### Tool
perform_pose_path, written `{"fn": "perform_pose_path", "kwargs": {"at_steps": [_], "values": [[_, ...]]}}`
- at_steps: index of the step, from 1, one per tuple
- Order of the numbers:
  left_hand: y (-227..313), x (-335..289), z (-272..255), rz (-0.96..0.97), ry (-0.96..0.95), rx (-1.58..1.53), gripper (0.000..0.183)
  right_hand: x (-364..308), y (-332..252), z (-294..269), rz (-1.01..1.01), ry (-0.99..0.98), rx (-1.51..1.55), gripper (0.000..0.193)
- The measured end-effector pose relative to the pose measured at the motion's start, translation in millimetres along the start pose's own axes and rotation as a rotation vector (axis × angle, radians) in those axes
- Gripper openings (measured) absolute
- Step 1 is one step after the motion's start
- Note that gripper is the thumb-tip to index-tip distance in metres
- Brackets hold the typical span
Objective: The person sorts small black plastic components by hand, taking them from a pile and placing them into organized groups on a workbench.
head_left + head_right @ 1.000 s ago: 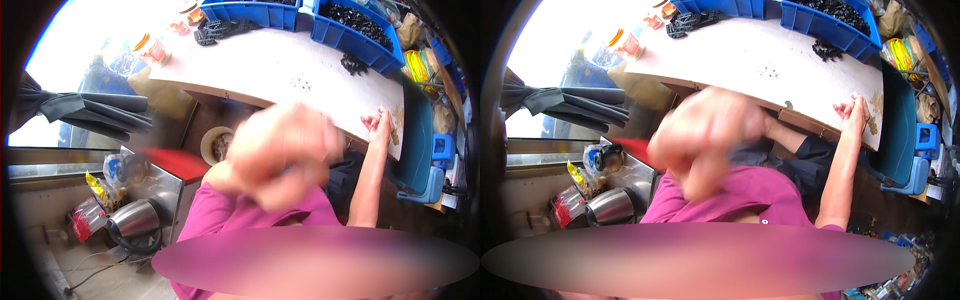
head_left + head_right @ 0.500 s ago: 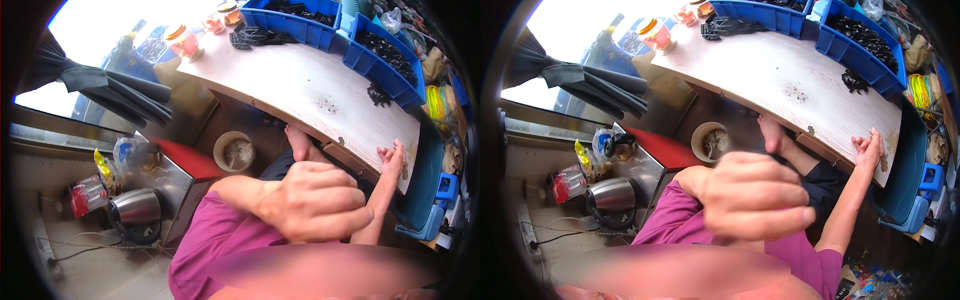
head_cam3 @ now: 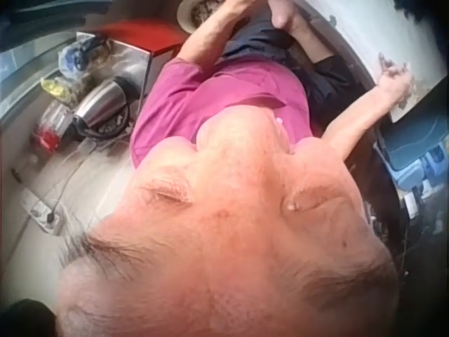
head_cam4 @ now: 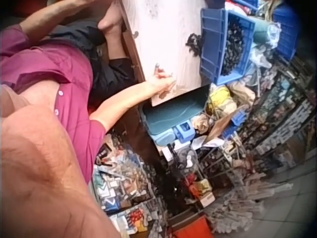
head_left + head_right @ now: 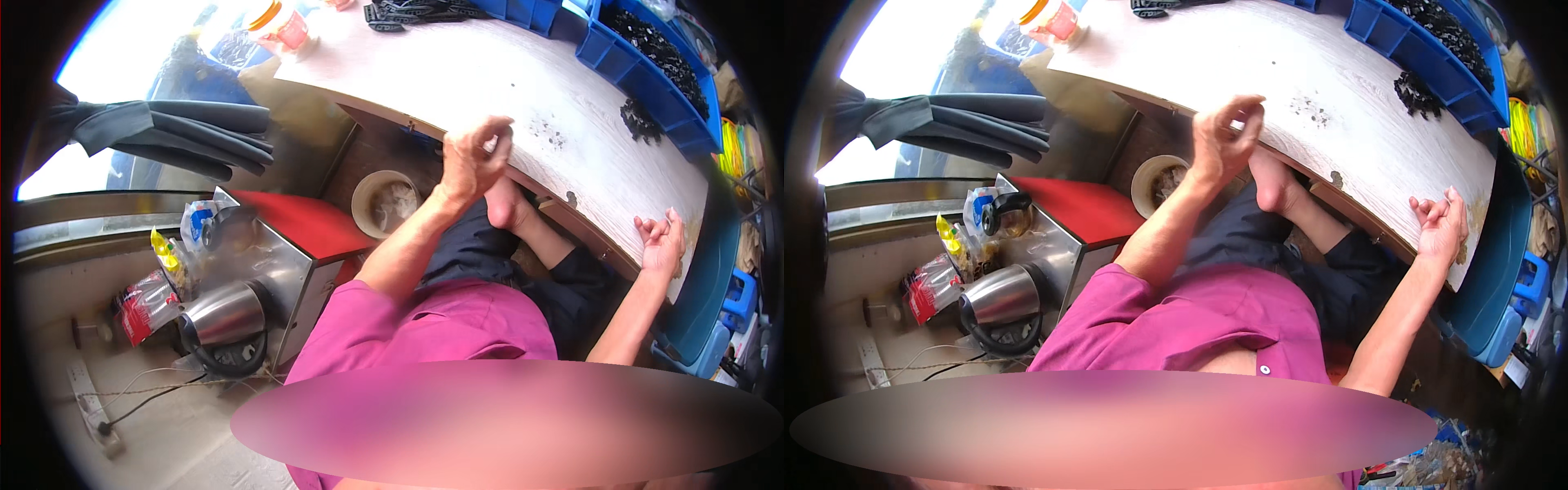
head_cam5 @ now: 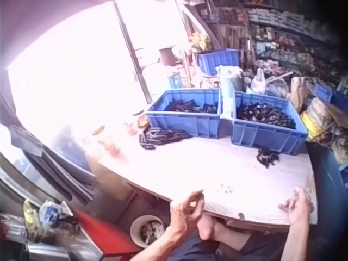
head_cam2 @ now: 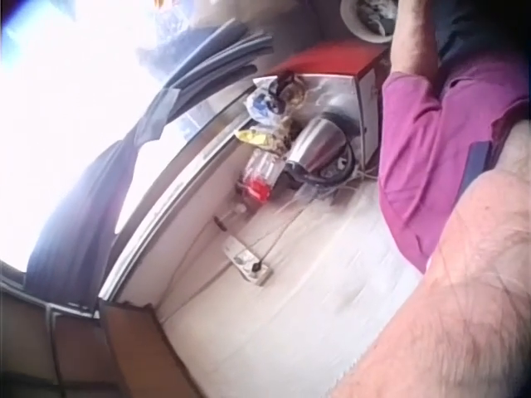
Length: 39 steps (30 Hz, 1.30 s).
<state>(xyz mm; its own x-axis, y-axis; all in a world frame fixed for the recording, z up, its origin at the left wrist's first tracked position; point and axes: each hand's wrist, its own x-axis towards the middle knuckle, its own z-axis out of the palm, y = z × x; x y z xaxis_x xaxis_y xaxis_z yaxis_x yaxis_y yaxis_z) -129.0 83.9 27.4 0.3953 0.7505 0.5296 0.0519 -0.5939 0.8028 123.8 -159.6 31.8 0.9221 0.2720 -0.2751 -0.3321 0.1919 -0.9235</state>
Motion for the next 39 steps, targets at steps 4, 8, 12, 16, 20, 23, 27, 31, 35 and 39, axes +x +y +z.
{"fn": "perform_pose_path", "kwargs": {"at_steps": [4,8,12,16,20,23,27,31,35,39], "values": [[-43,33,-18,-0.003,0.119,0.121,0.022,9,-2,2,0.012,-0.046,-0.060,0.022],[-110,119,-49,0.236,0.210,0.497,0.047,13,-5,6,0.009,-0.059,-0.085,0.020],[-166,203,-72,0.181,0.172,0.812,0.065,14,-5,7,0.004,-0.054,-0.097,0.019],[-201,259,-73,0.121,0.049,0.956,0.078,9,-8,8,-0.014,-0.034,-0.130,0.018],[-234,292,-108,0.048,-0.213,0.903,0.084,8,-7,25,0.009,-0.032,-0.139,0.018],[-230,281,-73,-0.029,-0.240,0.790,0.080,5,-12,17,0.032,0.053,-0.160,0.019],[-219,259,-70,-0.074,-0.208,0.786,0.065,7,-8,19,0.004,0.074,-0.195,0.017],[-194,222,-56,-0.054,-0.072,0.803,0.052,7,-7,21,-0.029,0.081,-0.205,0.016],[-171,194,-34,-0.075,0.004,0.755,0.046,9,-4,21,-0.034,0.077,-0.182,0.016],[-155,177,-5,-0.040,-0.002,0.653,0.046,5,-3,20,-0.052,0.067,-0.164,0.016]]}}
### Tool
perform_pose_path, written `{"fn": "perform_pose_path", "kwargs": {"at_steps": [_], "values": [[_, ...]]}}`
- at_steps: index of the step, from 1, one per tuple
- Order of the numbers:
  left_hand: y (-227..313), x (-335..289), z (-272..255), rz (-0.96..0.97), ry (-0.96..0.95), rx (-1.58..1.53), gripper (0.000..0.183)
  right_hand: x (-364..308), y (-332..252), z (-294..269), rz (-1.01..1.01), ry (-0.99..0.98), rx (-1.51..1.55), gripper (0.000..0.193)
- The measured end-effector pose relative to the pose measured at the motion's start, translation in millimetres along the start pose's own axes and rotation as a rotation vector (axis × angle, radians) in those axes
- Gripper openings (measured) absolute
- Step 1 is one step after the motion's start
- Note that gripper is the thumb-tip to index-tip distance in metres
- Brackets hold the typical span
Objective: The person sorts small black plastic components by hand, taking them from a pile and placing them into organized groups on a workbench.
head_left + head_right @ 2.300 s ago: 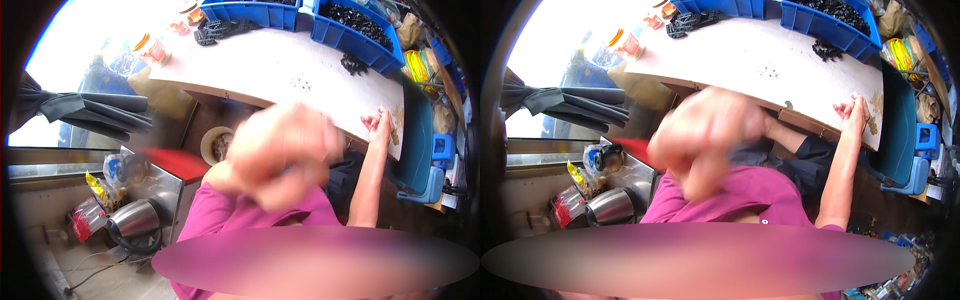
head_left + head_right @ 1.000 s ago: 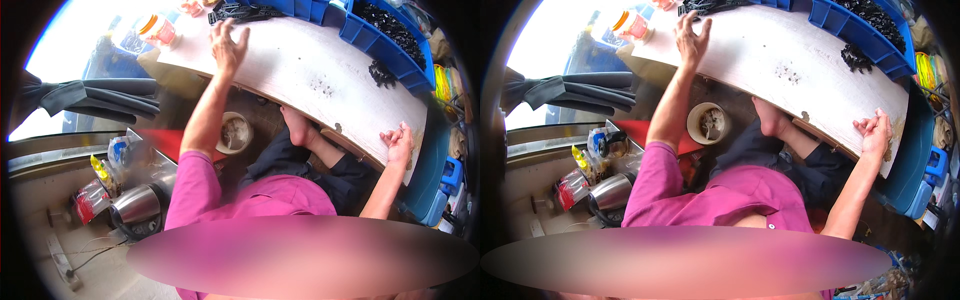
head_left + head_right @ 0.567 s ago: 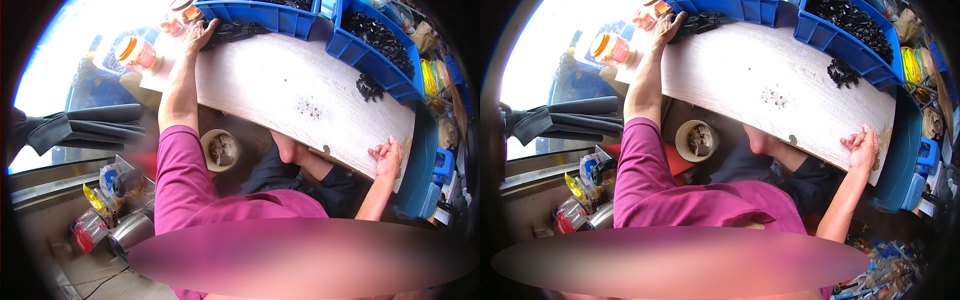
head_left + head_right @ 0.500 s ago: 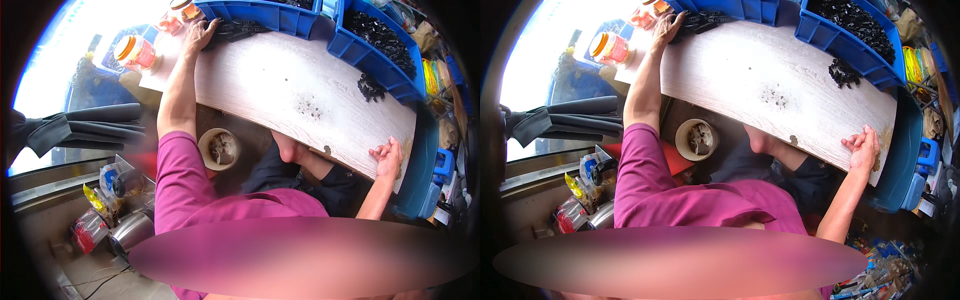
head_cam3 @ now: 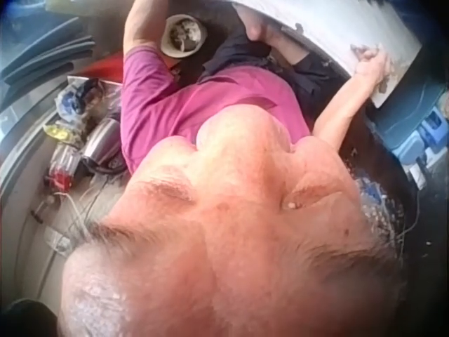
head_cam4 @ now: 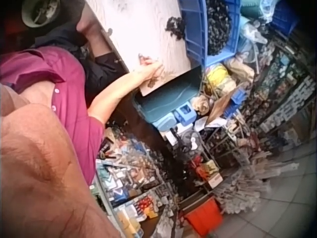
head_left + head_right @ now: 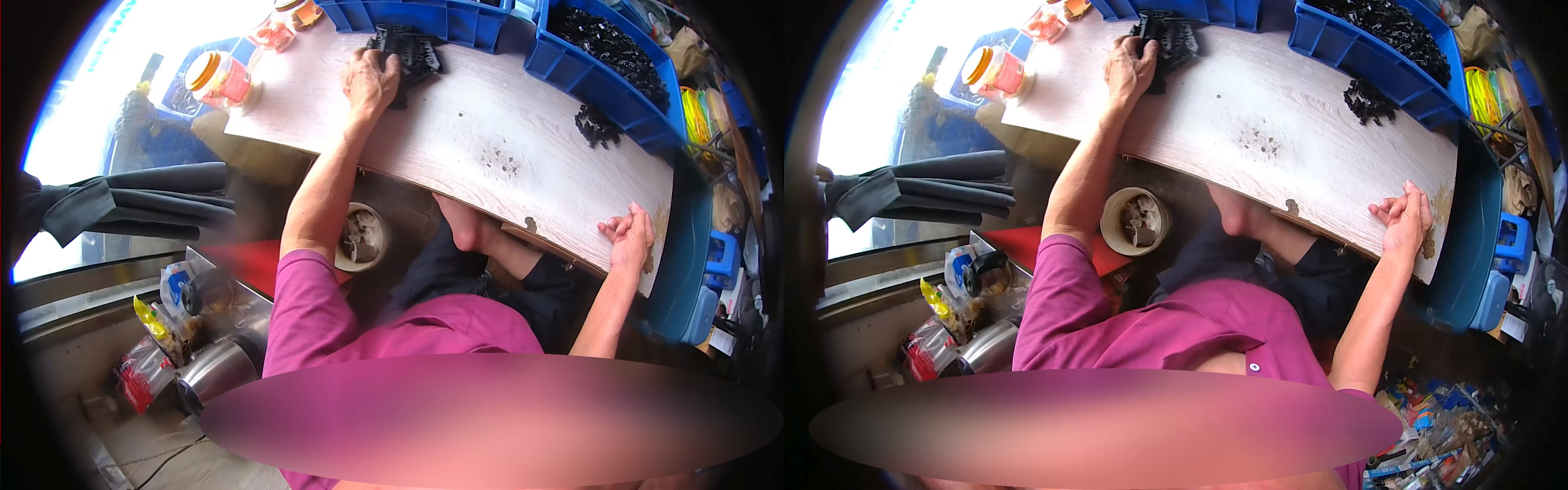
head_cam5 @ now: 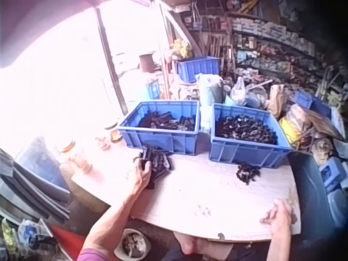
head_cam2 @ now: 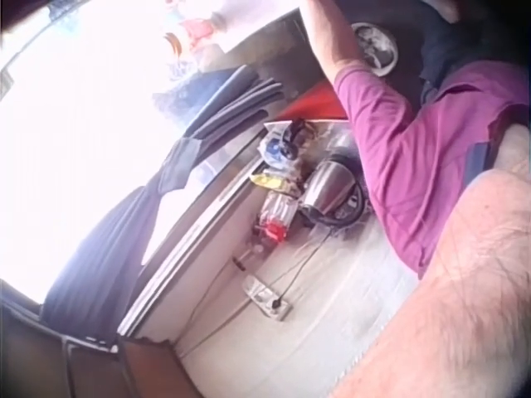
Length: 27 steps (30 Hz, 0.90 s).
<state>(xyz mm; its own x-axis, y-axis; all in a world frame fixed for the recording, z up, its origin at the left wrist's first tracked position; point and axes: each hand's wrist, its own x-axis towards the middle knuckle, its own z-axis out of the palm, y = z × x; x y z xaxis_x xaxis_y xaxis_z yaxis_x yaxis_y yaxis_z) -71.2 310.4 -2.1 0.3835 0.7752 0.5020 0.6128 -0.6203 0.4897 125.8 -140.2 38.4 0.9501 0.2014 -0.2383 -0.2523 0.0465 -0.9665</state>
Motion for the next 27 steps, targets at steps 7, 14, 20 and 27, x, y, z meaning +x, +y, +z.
{"fn": "perform_pose_path", "kwargs": {"at_steps": [7,14,20,27], "values": [[34,-32,-13,0.057,0.167,-0.320,0.046,-3,2,-2,-0.033,-0.011,0.019,0.017],[53,-124,-67,-0.055,0.174,-0.516,0.025,-5,-3,0,-0.024,-0.032,0.026,0.017],[67,-229,-98,-0.166,0.147,-0.587,0.022,6,-2,-5,0.035,-0.063,0.033,0.018],[48,-300,-99,-0.391,-0.244,-0.339,0.022,15,-1,-7,0.021,-0.239,0.011,0.019]]}}
